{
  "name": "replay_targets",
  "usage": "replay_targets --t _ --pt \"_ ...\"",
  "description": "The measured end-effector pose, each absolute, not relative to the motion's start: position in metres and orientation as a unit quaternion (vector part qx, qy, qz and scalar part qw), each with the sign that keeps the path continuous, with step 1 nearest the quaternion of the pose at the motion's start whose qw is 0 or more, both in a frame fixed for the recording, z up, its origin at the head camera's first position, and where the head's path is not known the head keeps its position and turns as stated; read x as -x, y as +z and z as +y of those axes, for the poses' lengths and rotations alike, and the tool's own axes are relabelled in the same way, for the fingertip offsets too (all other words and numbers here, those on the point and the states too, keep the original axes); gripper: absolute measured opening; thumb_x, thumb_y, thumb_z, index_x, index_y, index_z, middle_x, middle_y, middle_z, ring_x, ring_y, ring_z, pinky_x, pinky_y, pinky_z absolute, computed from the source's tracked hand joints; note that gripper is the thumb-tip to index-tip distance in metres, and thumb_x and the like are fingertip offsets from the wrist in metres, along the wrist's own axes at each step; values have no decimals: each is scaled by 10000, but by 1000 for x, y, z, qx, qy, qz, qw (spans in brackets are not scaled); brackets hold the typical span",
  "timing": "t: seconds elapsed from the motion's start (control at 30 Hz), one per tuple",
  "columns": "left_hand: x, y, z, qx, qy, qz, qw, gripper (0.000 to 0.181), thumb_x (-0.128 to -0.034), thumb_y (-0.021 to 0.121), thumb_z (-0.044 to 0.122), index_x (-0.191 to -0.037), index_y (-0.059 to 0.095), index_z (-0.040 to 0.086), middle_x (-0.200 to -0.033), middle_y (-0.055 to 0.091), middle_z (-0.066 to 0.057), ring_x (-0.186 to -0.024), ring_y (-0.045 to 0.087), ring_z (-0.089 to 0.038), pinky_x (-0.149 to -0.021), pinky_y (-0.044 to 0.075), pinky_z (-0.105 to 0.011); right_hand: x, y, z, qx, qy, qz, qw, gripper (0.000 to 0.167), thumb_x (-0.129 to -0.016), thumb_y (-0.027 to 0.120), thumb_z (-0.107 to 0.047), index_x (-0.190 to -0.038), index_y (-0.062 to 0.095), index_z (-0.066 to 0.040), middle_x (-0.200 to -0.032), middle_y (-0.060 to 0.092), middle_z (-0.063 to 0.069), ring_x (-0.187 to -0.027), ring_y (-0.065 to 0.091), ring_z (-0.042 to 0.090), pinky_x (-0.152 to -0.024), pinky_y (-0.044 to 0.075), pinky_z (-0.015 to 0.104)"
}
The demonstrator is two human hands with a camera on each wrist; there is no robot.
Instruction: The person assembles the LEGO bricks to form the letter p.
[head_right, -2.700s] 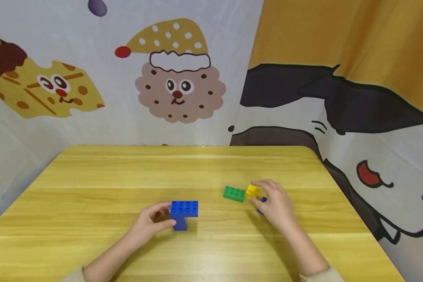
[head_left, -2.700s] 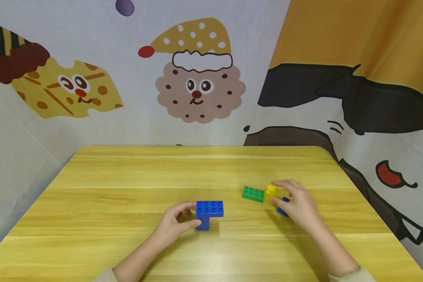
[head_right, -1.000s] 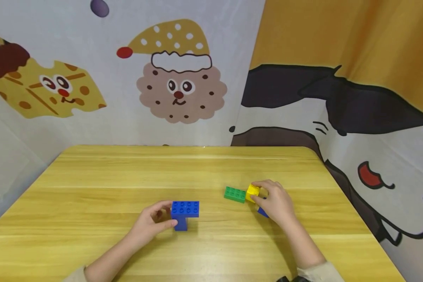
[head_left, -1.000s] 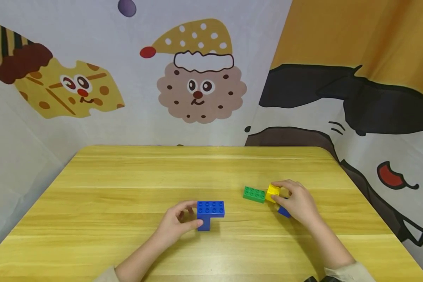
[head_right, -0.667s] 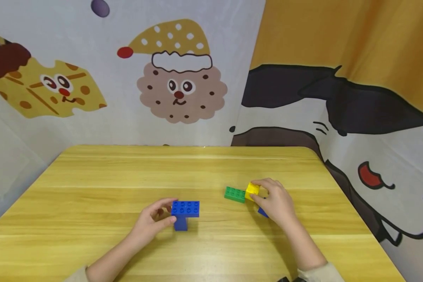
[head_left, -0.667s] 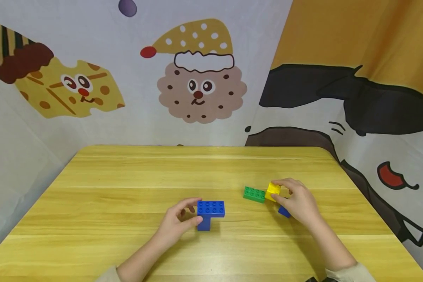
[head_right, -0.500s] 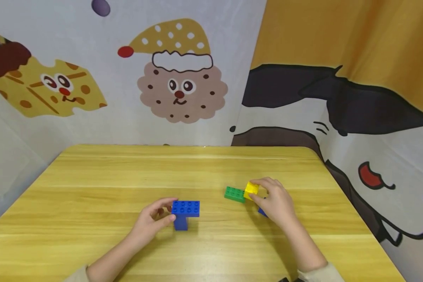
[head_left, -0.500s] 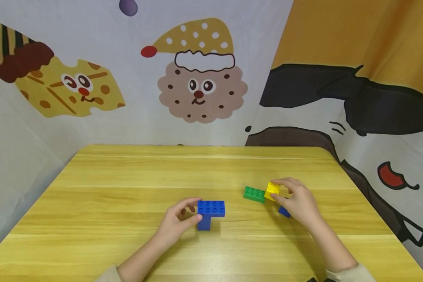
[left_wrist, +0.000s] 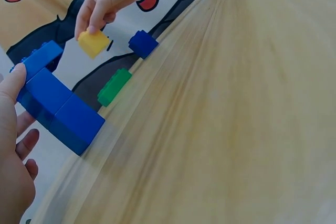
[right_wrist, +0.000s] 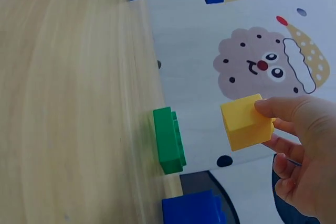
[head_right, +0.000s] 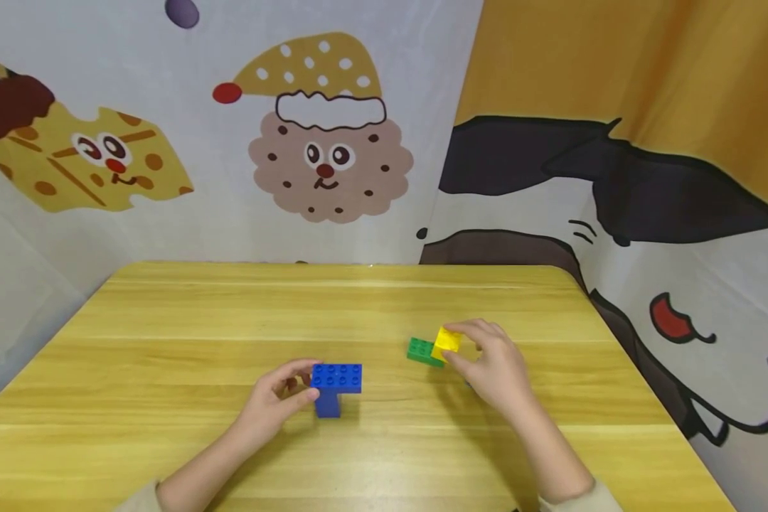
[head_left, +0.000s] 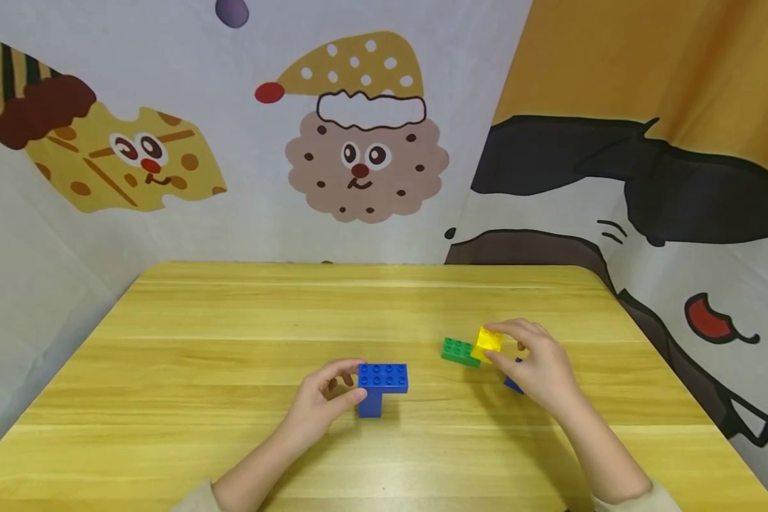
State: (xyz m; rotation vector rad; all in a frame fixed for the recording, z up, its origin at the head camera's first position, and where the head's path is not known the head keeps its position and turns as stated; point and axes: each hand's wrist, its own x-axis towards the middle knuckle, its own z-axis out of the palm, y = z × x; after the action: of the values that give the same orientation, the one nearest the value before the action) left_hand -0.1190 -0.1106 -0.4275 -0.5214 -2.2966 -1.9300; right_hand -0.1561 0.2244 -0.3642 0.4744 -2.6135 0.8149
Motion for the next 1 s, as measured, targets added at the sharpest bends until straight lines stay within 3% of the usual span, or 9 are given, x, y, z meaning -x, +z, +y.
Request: replay_targets --t 0.47,1.0 --pt "119 -425 -111 156 -635 -756 33 347 -838 741 129 -1172 656 86 -996 614 -34 -883 487 -267 -705 378 -278 148 -349 196 -248 330 -885 216 431 -705 842 -64 -1108 705 -131 -1073 662 -51 -913 543 129 -691 437 258" --pt "118 -423 -111 153 -636 -756 31 350 -832 746 122 -1168 657 87 -1000 608 -44 -877 469 -291 -706 370 -286 135 -329 156 -305 386 -849 193 446 -713 832 -33 -1119 702 -166 -1108 632 -115 -1035 532 118 -785 513 331"
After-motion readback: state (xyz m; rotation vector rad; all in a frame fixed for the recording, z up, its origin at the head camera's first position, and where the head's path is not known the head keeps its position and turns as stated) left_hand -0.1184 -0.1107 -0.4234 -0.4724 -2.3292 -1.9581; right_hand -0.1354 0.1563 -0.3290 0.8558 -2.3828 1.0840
